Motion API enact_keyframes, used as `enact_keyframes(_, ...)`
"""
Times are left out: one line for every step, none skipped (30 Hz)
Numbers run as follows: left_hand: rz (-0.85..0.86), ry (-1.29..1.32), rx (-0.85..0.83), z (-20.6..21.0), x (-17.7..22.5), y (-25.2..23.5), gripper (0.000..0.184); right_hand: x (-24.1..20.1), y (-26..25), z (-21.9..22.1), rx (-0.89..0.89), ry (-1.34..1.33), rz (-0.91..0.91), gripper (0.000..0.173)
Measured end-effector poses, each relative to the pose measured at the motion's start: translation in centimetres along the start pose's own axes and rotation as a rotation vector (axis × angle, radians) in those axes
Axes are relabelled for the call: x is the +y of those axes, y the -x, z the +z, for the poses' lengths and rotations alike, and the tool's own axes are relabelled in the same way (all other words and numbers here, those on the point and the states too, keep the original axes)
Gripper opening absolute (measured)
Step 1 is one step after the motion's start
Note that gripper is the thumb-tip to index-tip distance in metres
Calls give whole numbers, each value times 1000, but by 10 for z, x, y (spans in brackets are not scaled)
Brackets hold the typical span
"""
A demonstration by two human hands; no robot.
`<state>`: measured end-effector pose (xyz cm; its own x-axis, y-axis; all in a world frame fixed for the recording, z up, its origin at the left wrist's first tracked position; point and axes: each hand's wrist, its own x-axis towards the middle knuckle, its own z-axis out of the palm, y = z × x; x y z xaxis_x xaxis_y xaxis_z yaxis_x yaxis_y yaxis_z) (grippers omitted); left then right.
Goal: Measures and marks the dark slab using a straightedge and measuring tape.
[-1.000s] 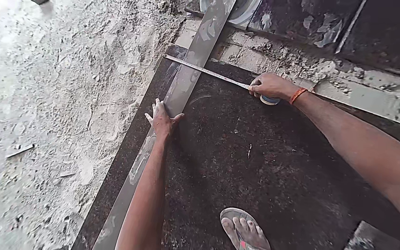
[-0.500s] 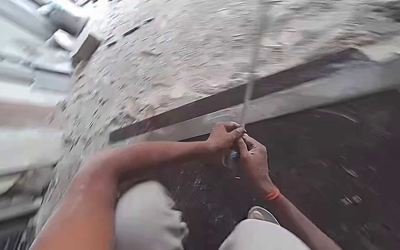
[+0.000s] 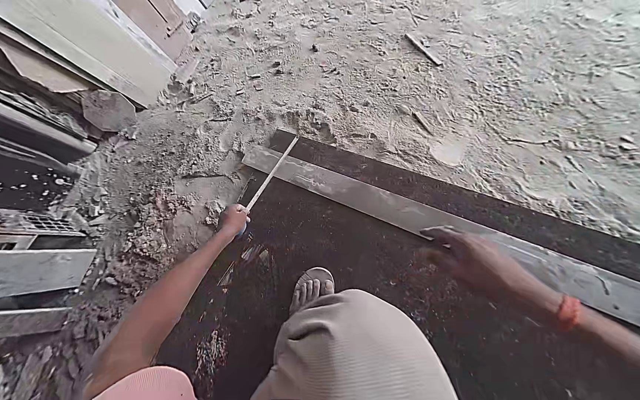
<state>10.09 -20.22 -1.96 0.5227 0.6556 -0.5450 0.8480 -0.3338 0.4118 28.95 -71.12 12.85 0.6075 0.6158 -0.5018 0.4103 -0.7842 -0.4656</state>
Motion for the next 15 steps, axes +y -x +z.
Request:
enact_keyframes(-1,22,3,-3,-9,-6,27,-10,-7,-16,-37,44,12,52)
enact_keyframes(5,32,7,-5,-13,-12,27,-22,-15,-31,-69,81,21,51)
enact_keyframes(12,35,5,-5,-16,-17,26,-33,-25,-42,-98,125,22,49)
enact_keyframes(19,42,-8,-3,-21,-19,26,-45,-33,-49,-140,171,27,49)
enact_keyframes(32,49,-28,1,-25,-19,26,-57,-43,-52,-181,221,31,48)
enact_keyframes(50,47,-46,3,-24,-20,25,-70,-57,-54,-211,274,33,48)
enact_keyframes(58,33,-66,4,-22,-18,25,-82,-74,-51,-239,321,30,48)
enact_keyframes(52,8,-84,5,-21,-14,26,-92,-92,-42,-254,353,20,48)
enact_keyframes(46,-19,-88,8,-19,-10,26,-98,-112,-29,-248,378,2,49)
enact_keyframes(40,-49,-77,11,-17,-7,26,-100,-135,-13,-230,399,-16,52)
enact_keyframes(43,-83,-58,15,-17,-4,26,-100,-158,6,-201,420,-31,57)
enact_keyframes(51,-115,-37,19,-16,-2,26,-96,-181,26,-157,437,-45,65)
enact_keyframes(67,-143,-10,22,-16,-3,26,-91,-205,42,-103,454,-52,75)
enact_keyframes(87,-160,5,24,-17,-3,27,-85,-228,59,-49,466,-54,88)
enact_keyframes(99,-163,6,25,-19,-2,27,-78,-246,73,3,457,-57,99)
